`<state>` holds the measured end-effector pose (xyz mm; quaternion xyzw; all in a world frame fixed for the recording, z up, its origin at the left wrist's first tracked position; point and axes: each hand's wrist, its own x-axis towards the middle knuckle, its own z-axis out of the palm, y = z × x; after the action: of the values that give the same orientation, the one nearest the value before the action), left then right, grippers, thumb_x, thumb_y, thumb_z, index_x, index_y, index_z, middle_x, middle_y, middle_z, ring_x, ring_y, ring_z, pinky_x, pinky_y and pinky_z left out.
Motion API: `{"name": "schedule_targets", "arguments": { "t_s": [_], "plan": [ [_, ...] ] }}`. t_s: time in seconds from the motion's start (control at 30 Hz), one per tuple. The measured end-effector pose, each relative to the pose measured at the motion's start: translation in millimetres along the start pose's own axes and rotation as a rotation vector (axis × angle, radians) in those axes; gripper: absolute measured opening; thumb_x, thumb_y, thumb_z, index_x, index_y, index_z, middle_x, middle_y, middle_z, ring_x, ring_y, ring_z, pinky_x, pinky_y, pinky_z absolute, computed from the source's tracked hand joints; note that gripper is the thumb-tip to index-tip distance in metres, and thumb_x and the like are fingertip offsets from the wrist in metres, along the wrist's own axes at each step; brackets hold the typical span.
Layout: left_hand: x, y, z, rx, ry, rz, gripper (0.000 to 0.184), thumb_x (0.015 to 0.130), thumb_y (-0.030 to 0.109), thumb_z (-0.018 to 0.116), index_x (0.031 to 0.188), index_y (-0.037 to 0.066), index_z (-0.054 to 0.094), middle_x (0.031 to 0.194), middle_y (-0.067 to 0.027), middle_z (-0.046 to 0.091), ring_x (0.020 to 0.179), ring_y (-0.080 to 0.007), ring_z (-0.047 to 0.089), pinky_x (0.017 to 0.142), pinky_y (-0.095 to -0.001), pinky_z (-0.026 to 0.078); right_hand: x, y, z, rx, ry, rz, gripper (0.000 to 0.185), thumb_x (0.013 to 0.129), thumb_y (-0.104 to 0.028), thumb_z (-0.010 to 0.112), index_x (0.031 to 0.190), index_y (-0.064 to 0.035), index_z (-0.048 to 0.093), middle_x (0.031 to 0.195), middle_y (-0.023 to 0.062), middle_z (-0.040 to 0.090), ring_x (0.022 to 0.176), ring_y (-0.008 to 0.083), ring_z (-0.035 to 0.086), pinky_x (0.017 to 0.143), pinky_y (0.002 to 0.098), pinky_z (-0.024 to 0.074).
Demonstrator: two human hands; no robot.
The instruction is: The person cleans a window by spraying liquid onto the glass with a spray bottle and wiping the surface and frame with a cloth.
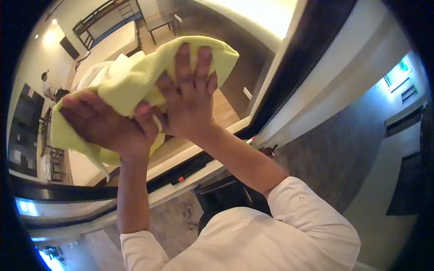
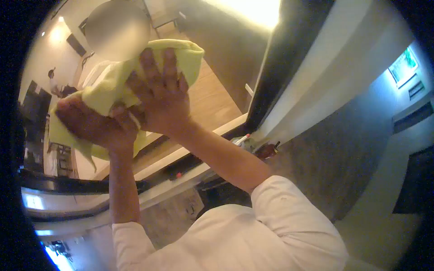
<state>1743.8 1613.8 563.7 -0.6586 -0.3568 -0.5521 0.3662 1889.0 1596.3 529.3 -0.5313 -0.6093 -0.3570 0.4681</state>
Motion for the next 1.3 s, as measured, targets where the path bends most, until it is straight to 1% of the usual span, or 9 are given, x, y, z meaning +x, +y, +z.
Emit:
{"name": "schedule_targets", "arguments": {
  "t_s": [0.23, 0.37, 0.47, 0.5, 0.57, 0.77, 0.83, 0.93, 1.3],
  "plan": [
    [15, 111, 63, -0.175, -0.035, 0.099, 0.086, 0.097, 0.049, 0.043, 0.157, -0.002, 0.008, 0.162, -0.0297, 0.005, 0.151, -0.0477, 0.002, 0.121, -0.0576, -0.001, -19, 112, -4, -0.04, 0.103, 0.073, 0.071, 0.091, -0.047, 0.047, 0.137, 0.0076, 0.046, 0.157, 0.0354, 0.02, 0.145, 0.0595, 0.013, 0.109, 0.0696, 0.0159],
    [-2, 162, 94, -0.359, -0.241, 0.031, 0.082, 0.098, 0.049, 0.048, 0.157, 0.0, 0.019, 0.16, -0.0313, 0.016, 0.148, -0.0475, 0.019, 0.12, -0.0558, 0.016, -34, 151, -2, 0.035, 0.24, 0.261, 0.065, 0.099, -0.045, 0.04, 0.144, 0.0013, 0.043, 0.155, 0.03, 0.028, 0.144, 0.0546, 0.02, 0.114, 0.0657, 0.0149],
    [-16, 186, 94, -0.451, -0.638, 0.198, 0.059, 0.096, 0.031, 0.054, 0.149, 0.009, 0.041, 0.143, -0.018, 0.049, 0.127, -0.0346, 0.053, 0.105, -0.047, 0.043, -88, 179, -2, -0.076, 0.031, 0.312, 0.064, 0.102, -0.05, 0.037, 0.149, -0.0069, 0.038, 0.153, 0.0214, 0.035, 0.142, 0.0467, 0.027, 0.114, 0.0639, 0.0168],
    [-37, 193, 99, -1.047, -0.633, -0.126, 0.056, 0.092, 0.029, 0.059, 0.144, 0.01, 0.047, 0.134, -0.0178, 0.055, 0.12, -0.0344, 0.057, 0.101, -0.0484, 0.045, -103, 172, -5, -0.152, -0.125, 0.293, 0.067, 0.1, -0.055, 0.042, 0.152, -0.0138, 0.034, 0.152, 0.0137, 0.038, 0.139, 0.0406, 0.034, 0.113, 0.0641, 0.0217],
    [-72, 171, 101, -0.547, -0.823, 0.155, 0.062, 0.089, 0.029, 0.064, 0.144, 0.008, 0.047, 0.14, -0.0184, 0.052, 0.127, -0.0364, 0.053, 0.107, -0.0488, 0.042, -116, 157, -12, -0.077, -0.102, 0.299, 0.067, 0.1, -0.053, 0.042, 0.152, -0.0101, 0.032, 0.153, 0.02, 0.033, 0.139, 0.0463, 0.028, 0.111, 0.0669, 0.0219],
    [14, 182, 82, -0.247, -0.319, 0.217, 0.077, 0.093, 0.029, 0.059, 0.15, -0.01, 0.026, 0.16, -0.032, 0.013, 0.148, -0.0485, 0.018, 0.12, -0.0539, 0.02, -62, 166, -26, 0.113, -0.115, 0.226, 0.075, 0.099, -0.044, 0.045, 0.149, 0.0066, 0.022, 0.152, 0.0473, 0.004, 0.139, 0.0697, -0.002, 0.104, 0.079, 0.0185],
    [56, 213, 116, -0.472, -0.191, 0.107, 0.078, 0.092, 0.034, 0.061, 0.151, -0.005, 0.029, 0.156, -0.0297, 0.028, 0.143, -0.0473, 0.032, 0.116, -0.0533, 0.029, -35, 170, -48, 0.028, -0.161, 0.318, 0.074, 0.089, -0.024, 0.053, 0.145, 0.0153, 0.025, 0.154, 0.0439, 0.011, 0.142, 0.0654, 0.003, 0.111, 0.0701, 0.0209],
    [106, 252, 101, -0.47, -0.264, 0.212, 0.075, 0.089, 0.043, 0.061, 0.151, 0.007, 0.038, 0.134, -0.02, 0.058, 0.12, -0.0417, 0.056, 0.1, -0.0521, 0.045, -36, 168, -47, 0.042, -0.105, 0.364, 0.086, 0.086, -0.028, 0.061, 0.151, 0.0101, 0.02, 0.158, 0.0374, 0.006, 0.146, 0.059, 0.005, 0.114, 0.0683, 0.0155],
    [-27, 223, 94, -0.794, -0.769, 0.339, 0.055, 0.08, 0.029, 0.07, 0.131, 0.01, 0.06, 0.128, -0.0185, 0.061, 0.124, -0.0404, 0.054, 0.105, -0.0484, 0.043, -143, 179, -48, 0.114, -0.398, 0.392, 0.073, 0.089, -0.042, 0.061, 0.149, -0.0061, 0.038, 0.156, 0.0277, 0.029, 0.149, 0.0474, 0.014, 0.119, 0.0628, 0.0106]
  ]
}}
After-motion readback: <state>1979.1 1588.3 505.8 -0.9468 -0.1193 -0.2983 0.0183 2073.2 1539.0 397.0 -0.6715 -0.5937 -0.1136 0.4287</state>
